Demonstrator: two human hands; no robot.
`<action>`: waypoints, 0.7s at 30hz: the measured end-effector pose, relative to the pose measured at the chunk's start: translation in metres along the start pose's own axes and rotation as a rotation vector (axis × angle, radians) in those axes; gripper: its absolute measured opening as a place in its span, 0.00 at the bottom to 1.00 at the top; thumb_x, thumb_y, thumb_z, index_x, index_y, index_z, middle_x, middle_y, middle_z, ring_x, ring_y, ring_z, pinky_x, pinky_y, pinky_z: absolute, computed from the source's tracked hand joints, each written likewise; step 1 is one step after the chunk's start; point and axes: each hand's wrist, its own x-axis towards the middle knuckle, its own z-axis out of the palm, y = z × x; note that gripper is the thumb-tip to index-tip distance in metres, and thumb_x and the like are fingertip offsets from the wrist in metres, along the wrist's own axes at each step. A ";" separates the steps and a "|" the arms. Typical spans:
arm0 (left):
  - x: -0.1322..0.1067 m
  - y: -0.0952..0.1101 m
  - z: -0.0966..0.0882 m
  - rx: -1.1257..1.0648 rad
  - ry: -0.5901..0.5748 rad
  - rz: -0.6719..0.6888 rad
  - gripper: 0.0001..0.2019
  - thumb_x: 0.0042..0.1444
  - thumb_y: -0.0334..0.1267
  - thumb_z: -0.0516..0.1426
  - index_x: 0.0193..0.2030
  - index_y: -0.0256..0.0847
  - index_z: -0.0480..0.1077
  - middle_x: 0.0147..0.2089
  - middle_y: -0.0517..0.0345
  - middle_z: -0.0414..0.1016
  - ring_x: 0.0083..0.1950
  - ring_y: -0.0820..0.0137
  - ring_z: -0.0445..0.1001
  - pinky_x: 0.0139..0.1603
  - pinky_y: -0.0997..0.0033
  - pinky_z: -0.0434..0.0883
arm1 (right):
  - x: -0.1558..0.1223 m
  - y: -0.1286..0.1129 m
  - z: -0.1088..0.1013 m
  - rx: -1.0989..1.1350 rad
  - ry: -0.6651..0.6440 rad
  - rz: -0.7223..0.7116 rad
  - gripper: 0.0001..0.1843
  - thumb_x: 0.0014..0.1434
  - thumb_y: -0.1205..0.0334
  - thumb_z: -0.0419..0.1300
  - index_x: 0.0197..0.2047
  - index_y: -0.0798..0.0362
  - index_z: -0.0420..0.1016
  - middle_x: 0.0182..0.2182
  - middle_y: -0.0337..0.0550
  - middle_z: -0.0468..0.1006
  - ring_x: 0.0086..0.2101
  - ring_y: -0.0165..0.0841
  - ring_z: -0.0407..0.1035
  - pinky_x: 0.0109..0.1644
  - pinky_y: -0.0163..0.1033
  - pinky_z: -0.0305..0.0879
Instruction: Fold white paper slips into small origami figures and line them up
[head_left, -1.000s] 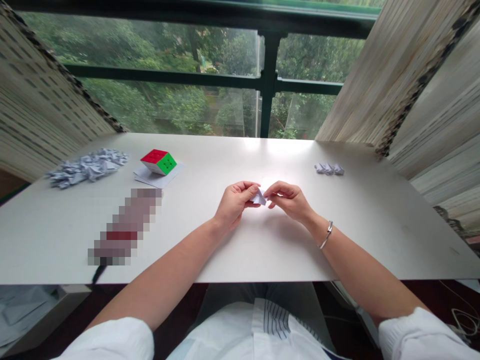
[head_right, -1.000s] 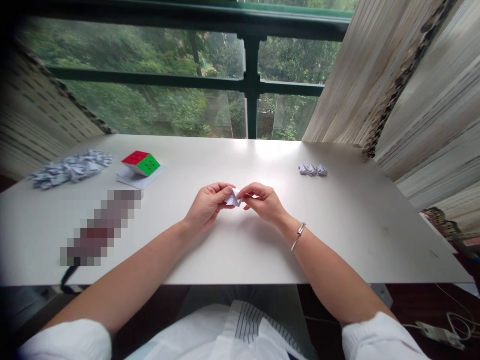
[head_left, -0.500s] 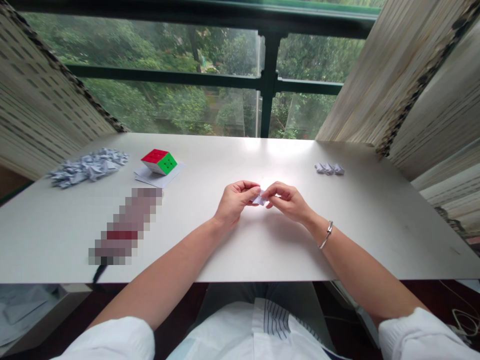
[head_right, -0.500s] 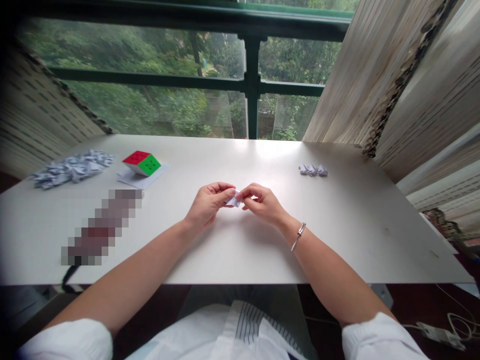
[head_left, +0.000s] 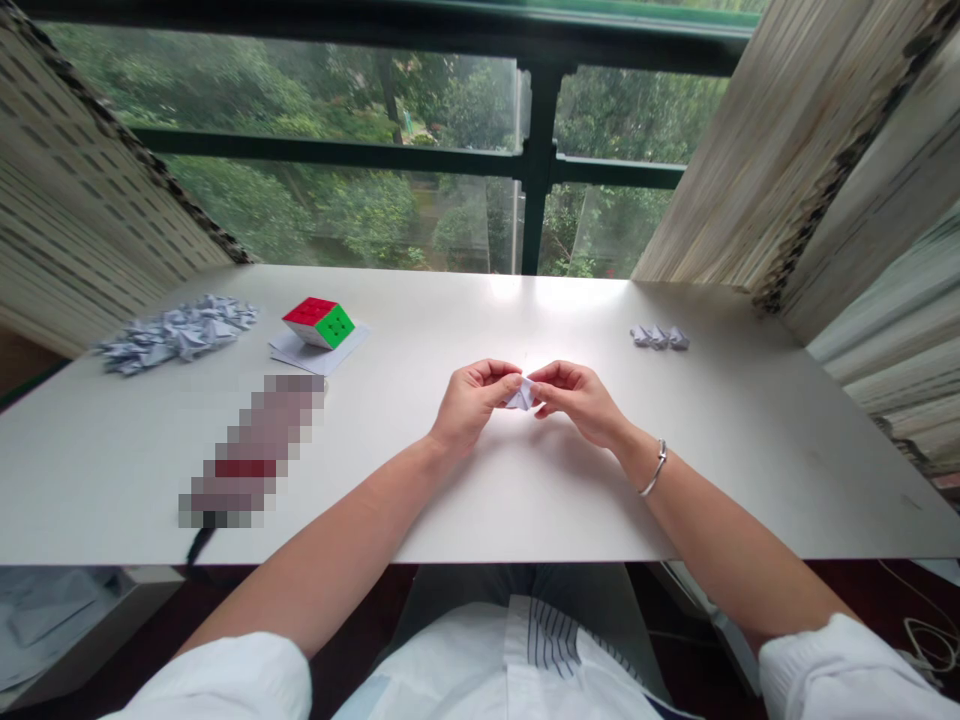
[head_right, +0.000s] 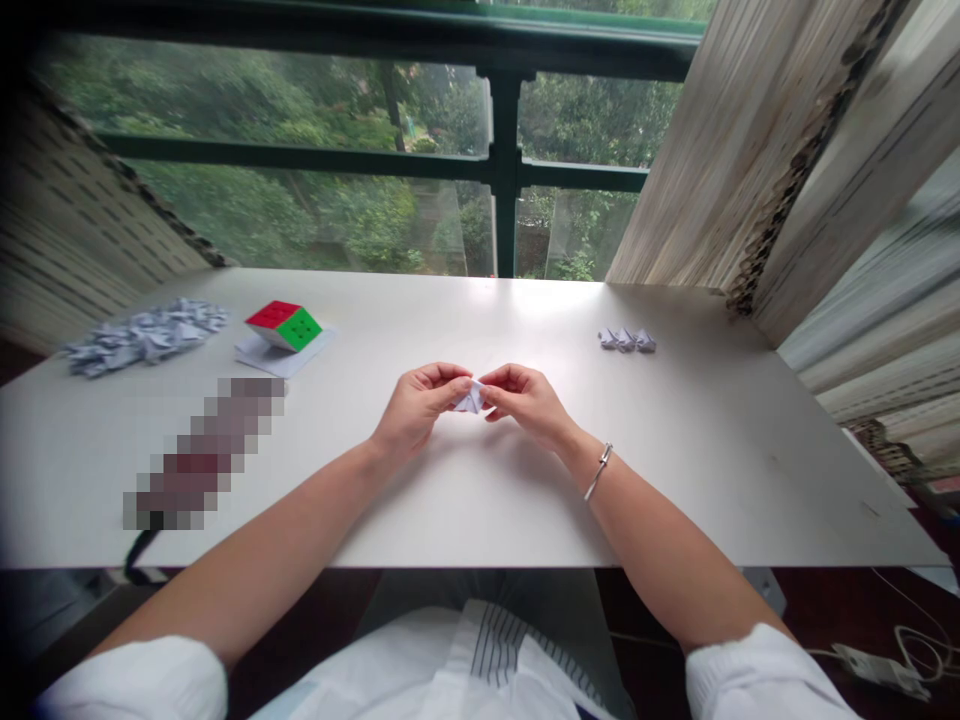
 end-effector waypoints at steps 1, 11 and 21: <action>0.000 0.000 0.000 0.003 0.002 0.000 0.14 0.43 0.41 0.70 0.33 0.36 0.76 0.30 0.56 0.78 0.30 0.71 0.74 0.34 0.70 0.71 | 0.000 0.000 0.000 -0.001 0.005 -0.002 0.19 0.47 0.51 0.73 0.35 0.55 0.77 0.29 0.41 0.80 0.29 0.31 0.74 0.32 0.38 0.74; 0.000 -0.002 0.001 0.014 -0.002 -0.004 0.14 0.45 0.42 0.69 0.34 0.36 0.75 0.31 0.56 0.78 0.31 0.71 0.75 0.35 0.70 0.71 | 0.002 0.003 0.003 -0.028 0.044 -0.036 0.21 0.44 0.49 0.74 0.32 0.55 0.75 0.26 0.39 0.79 0.27 0.29 0.73 0.32 0.37 0.73; 0.000 -0.003 0.001 -0.008 -0.029 -0.043 0.17 0.40 0.43 0.72 0.34 0.36 0.75 0.30 0.56 0.78 0.30 0.70 0.75 0.36 0.67 0.71 | 0.001 0.005 0.004 -0.086 0.062 -0.070 0.21 0.46 0.48 0.72 0.33 0.55 0.74 0.27 0.39 0.78 0.27 0.30 0.73 0.32 0.38 0.73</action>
